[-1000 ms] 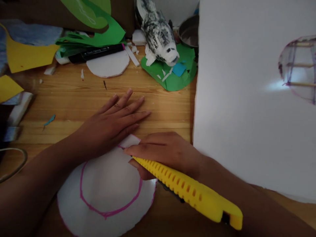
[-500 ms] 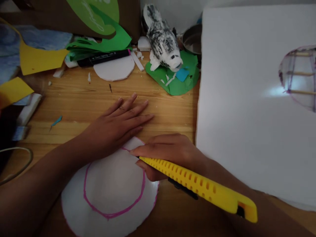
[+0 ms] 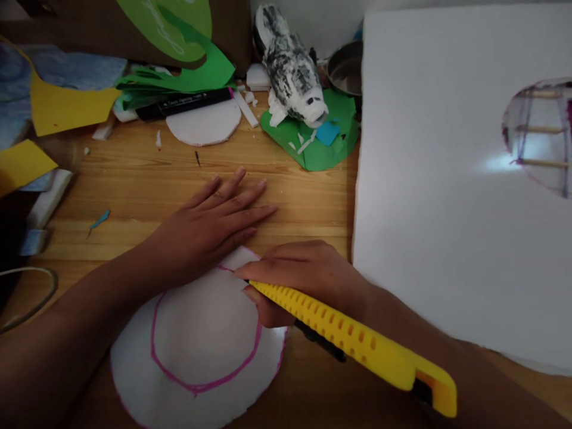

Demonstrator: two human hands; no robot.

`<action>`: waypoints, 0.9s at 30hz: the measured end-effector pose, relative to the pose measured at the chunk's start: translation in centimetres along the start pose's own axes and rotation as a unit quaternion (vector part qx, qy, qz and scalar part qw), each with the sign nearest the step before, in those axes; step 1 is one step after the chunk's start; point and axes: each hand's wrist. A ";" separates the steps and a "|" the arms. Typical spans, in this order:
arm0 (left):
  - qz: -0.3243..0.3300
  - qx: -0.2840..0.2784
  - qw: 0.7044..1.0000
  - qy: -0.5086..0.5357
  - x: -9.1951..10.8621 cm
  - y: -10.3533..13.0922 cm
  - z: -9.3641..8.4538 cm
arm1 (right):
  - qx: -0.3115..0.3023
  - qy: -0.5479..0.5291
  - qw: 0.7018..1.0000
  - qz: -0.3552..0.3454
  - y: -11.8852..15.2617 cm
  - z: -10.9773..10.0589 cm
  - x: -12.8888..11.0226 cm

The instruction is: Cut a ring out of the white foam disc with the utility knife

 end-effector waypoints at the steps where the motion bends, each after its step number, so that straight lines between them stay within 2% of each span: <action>1: 0.000 0.000 1.000 0.001 0.0 0.0 0.0 | 0.009 -0.016 1.000 0.001 0.1 0.0 0.1; 3: -0.001 0.000 1.000 0.004 0.0 0.0 0.0 | 0.023 -0.046 0.999 0.007 0.1 0.0 0.1; 6: -0.003 -0.001 1.000 0.011 0.0 0.0 -0.1 | 0.003 -0.046 0.999 0.006 0.0 -0.2 -0.1; 13: -0.004 0.002 1.000 0.005 0.1 -0.1 0.0 | -0.003 -0.003 1.000 0.002 -0.6 -0.4 -1.1; 19: -0.004 0.004 1.000 0.003 0.0 0.0 0.0 | -0.002 -0.006 1.000 0.002 -0.3 -0.9 -0.9; 27: -0.004 -0.001 1.000 0.009 0.0 0.0 0.0 | 0.012 0.038 0.999 -0.004 0.1 -0.3 -1.4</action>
Point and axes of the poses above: each hand's wrist, its own y-axis away from the middle knuckle, its own z-axis out of the palm, x = y × z, and after that the axes turned 1 degree about y, right-handed
